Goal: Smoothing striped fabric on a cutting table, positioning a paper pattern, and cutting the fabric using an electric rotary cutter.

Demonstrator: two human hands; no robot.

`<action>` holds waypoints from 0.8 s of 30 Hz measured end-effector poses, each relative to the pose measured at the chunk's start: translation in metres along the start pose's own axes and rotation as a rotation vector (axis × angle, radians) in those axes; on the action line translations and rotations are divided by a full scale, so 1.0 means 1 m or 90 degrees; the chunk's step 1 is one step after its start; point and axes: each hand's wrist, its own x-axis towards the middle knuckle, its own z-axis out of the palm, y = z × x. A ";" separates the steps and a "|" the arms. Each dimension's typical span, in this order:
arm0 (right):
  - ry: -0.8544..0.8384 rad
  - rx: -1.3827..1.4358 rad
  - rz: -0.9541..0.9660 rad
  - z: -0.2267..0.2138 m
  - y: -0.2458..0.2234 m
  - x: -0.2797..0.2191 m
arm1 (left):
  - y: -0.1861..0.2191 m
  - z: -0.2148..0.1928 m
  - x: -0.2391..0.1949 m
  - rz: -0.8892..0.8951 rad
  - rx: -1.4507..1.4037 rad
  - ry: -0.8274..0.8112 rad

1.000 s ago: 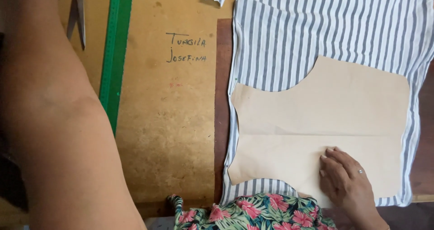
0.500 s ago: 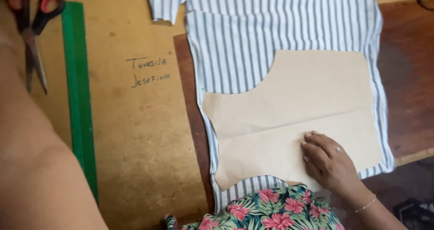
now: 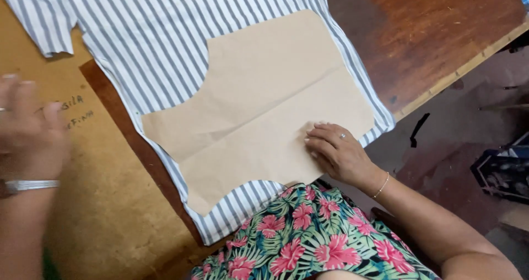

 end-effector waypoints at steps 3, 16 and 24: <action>0.018 0.023 -0.026 -0.006 0.011 -0.012 | 0.164 0.003 0.033 0.074 -0.046 -0.030; -0.062 0.036 -0.083 -0.066 0.126 -0.100 | 0.385 0.073 0.030 -0.191 -0.092 -0.418; -0.115 -0.007 -0.119 -0.080 0.164 -0.082 | 0.388 0.064 0.033 -0.168 -0.092 -0.403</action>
